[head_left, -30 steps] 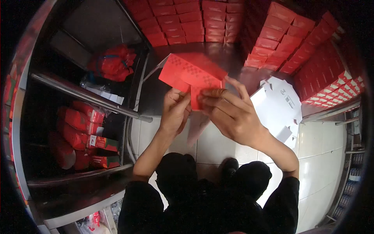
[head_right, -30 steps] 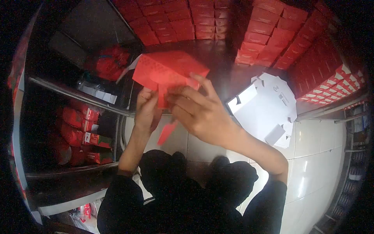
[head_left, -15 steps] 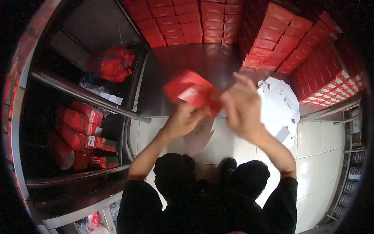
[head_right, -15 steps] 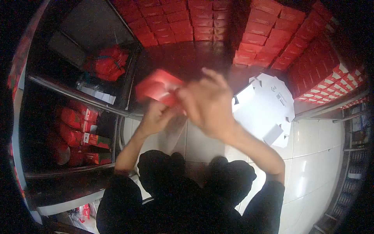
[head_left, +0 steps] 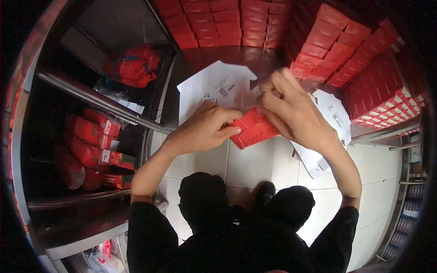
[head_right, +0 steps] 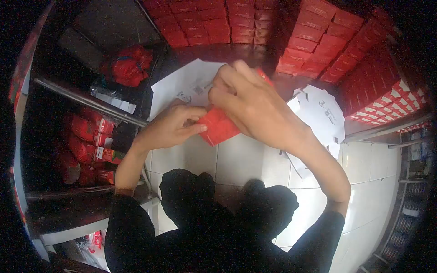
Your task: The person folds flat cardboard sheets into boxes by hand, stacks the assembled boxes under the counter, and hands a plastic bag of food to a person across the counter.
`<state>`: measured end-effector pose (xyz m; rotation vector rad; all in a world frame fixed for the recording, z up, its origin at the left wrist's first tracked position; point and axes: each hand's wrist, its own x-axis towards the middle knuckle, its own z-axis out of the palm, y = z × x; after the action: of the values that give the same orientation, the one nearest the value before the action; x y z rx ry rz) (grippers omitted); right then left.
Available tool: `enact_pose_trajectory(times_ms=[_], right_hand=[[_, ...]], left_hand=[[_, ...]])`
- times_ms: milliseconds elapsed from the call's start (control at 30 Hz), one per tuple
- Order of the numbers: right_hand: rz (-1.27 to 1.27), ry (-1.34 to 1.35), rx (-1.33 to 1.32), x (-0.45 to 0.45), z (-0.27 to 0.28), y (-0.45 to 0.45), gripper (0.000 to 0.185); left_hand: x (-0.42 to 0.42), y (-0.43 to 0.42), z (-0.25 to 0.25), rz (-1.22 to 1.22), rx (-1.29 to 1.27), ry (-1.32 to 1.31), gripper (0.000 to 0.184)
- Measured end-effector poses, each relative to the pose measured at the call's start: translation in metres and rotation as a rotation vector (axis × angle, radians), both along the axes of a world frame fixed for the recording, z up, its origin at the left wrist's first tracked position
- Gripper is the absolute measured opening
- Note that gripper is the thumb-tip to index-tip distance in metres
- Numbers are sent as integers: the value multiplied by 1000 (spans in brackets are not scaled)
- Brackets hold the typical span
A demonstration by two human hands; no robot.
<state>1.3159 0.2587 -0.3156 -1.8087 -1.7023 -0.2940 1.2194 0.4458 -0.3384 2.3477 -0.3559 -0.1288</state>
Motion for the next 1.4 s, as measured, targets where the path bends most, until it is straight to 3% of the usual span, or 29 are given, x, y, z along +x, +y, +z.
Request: enact_pose_trajectory(times_ms=[100,167,267,400,567,800,900,967,1033,1100,1167,1267,1300,1367,1400], right_hand=[[45,85,-55,0,-9,0,16],[31,150,-96,-4,-17,1,13],[-88,449,-373,-9,-21,-3,8],[-36,458,-451,0,-43,-8,10],[-156,579,-502,-13,-29,2,10],[-97,551,-425,-15,-52,6,11],[-179,321,-377,-12,-69,11,11],[-234,157,-352,-11,-76,10,13],[-232,112,-245,-17,-78,11,14],[-214,64,-170,-25,-76,13,17],[-187,22,-121,-30,-67,14,22],[-571,-117,149,-5,-32,4,43],[-674,-171,223,8,-30,0,50],[-595,66,253,36,-56,1,55],[-439,383,228,48,-86,7,53]], left_hand=[[-4,-6,-7,-13,-20,-128,12],[-3,-3,-12,-1,98,-137,11],[-5,-7,1,0,302,-130,9],[-4,-10,6,-43,547,-223,11],[-3,-8,16,-105,565,-216,13],[-6,-8,9,-108,693,-118,18],[-7,-13,-4,27,682,-581,29],[-10,-24,10,462,696,-842,36],[-5,-21,9,699,317,-817,40],[16,8,-16,674,-411,-481,41],[19,27,-26,670,-659,-238,39],[31,38,-53,805,-791,-501,40],[39,45,-66,880,-981,-451,44],[51,36,-74,860,-892,-517,42],[61,27,-78,954,-954,-543,40]])
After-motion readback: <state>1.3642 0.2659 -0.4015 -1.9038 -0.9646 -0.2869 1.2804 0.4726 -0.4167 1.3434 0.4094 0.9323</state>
